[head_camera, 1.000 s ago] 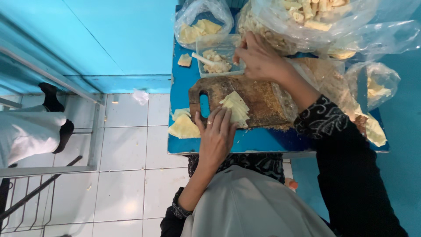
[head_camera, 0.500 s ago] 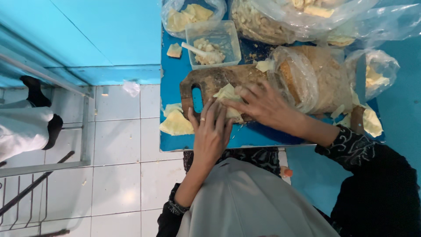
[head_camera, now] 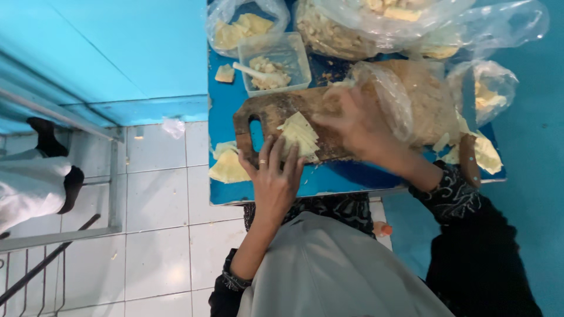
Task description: The person folds flat dough pieces by hand on a wooden cutting board, pressing and shaping each piece, then sets the folded pieces aside and places some into a plastic bag. A knife rests on the table beside the board and bags of prepared dough pieces sit nearby.
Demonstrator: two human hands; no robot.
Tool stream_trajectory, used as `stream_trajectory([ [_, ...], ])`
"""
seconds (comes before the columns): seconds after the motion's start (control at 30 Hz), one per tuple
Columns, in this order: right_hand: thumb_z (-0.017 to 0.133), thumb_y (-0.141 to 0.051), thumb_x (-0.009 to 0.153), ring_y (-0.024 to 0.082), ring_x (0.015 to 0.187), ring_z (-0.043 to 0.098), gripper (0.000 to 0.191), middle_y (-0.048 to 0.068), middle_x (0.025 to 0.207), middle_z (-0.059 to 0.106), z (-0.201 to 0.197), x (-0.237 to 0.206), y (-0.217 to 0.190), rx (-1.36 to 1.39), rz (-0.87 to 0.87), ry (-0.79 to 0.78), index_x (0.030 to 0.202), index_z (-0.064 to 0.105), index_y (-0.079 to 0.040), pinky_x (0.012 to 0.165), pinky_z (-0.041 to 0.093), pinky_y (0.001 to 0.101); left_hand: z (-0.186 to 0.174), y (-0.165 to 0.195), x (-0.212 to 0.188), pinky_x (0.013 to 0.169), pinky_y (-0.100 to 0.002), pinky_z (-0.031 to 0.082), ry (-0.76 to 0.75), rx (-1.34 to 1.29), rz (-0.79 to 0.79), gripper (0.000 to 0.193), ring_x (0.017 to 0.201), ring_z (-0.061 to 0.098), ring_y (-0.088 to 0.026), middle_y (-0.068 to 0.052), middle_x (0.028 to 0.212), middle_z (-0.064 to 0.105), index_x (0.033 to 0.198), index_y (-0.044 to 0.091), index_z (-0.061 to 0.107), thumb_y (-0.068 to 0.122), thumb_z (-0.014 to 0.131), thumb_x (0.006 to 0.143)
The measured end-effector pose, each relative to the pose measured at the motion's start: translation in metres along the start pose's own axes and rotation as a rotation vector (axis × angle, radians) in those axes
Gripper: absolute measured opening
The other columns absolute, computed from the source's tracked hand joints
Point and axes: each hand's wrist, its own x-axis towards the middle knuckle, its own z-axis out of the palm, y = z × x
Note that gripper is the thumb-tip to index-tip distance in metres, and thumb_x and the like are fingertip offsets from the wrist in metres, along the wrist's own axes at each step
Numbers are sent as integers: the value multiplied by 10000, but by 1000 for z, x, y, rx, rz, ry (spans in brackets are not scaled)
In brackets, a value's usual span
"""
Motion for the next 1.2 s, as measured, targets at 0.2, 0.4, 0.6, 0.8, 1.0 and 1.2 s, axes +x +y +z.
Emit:
stream_trajectory([
  [0.2,625,-50,976,295,961,763,278,110,1111,753,-33,-44,26,368,557,77,1248,648,-99,775,584,396,-1,-3,-1,1146,-745,177,11,-40,-7,390,1336,558,-279,-101,1376,612,1307,143,698,303,768,959],
  [0.4,641,-18,865,439,896,676,369,218,978,701,-18,-64,24,178,455,-120,1212,518,-37,710,534,484,-8,-4,2,1155,-731,179,-46,-67,-60,410,1285,568,-265,-116,1450,581,1351,107,660,218,763,969],
  [0.6,606,-56,896,448,655,600,425,239,678,566,-37,-71,14,83,443,-294,1302,483,-63,619,462,559,-26,-9,2,1155,-729,149,24,-54,-163,291,1373,553,-292,-112,1421,570,1224,91,705,150,752,942],
  [0.8,514,-5,949,455,731,642,291,230,733,610,-31,-62,5,-55,534,-397,1231,456,-48,623,478,541,-35,-11,-2,1150,-726,155,35,-72,-252,192,1347,552,-300,-103,1363,586,1096,85,736,182,778,937],
  [1.0,523,14,910,464,755,637,307,231,793,623,-37,-59,4,-65,484,-321,1207,458,-27,624,474,544,-27,-8,-1,1154,-718,169,14,-106,-274,158,1330,571,-290,-84,1327,610,1032,97,714,184,780,919],
  [1.2,553,24,869,461,752,648,471,228,763,620,-32,-68,-2,-168,395,-342,1333,476,4,666,513,536,-25,-10,0,1147,-702,193,38,-116,-292,215,1267,572,-292,-99,1314,599,1093,65,696,198,772,942],
])
